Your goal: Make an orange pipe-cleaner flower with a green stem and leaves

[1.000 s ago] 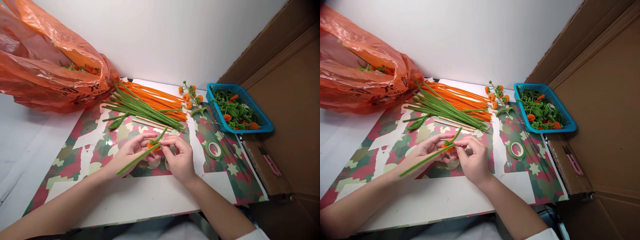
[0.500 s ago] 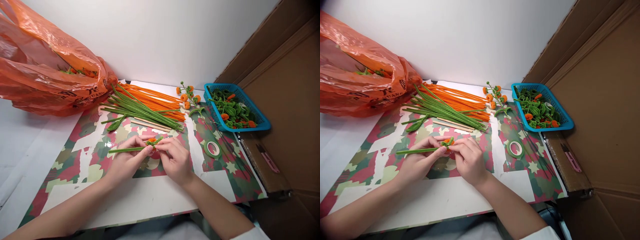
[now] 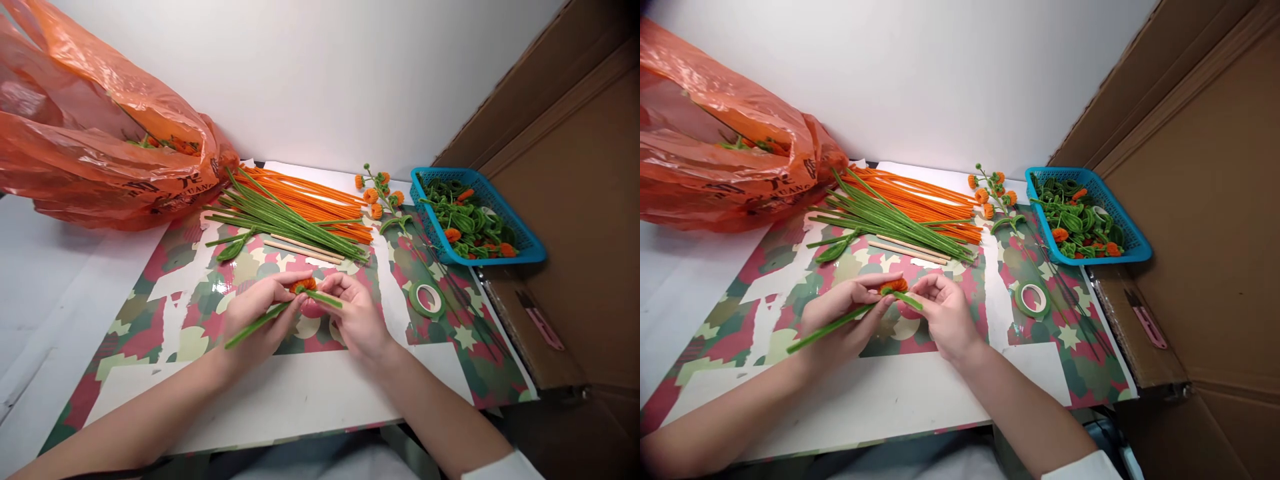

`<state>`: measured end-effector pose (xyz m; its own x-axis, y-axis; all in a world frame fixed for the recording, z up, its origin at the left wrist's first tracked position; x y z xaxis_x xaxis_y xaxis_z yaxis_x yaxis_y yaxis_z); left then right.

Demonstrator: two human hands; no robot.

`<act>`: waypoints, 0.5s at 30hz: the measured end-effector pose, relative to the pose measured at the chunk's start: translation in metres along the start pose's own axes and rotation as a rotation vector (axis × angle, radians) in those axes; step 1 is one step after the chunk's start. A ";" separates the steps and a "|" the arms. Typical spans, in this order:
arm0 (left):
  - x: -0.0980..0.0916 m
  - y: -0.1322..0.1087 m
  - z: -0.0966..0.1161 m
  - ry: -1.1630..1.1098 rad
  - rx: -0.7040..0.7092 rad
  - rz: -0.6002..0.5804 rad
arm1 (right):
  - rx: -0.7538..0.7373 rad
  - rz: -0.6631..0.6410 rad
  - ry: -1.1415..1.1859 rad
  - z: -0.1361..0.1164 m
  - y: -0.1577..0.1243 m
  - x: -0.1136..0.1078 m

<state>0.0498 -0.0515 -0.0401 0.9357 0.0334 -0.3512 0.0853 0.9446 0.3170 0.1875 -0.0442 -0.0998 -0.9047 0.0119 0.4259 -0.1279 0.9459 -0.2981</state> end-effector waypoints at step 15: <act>0.013 0.003 -0.035 -0.292 -0.470 -0.082 | -0.919 0.076 -0.861 -0.077 -0.040 0.022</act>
<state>0.0500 -0.0371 -0.0743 0.9942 -0.0746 -0.0779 0.0622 0.9864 -0.1519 0.2037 -0.0566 -0.0127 -0.9128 0.1881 -0.3624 -0.0479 0.8321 0.5525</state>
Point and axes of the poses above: each hand's wrist, its own y-axis towards the middle knuckle, its own x-axis out of the palm, z = x × y, the point moved 10 cm from there along y, towards the middle knuckle, and after that the axes turned 1 degree about -x, right-handed, at the moved point
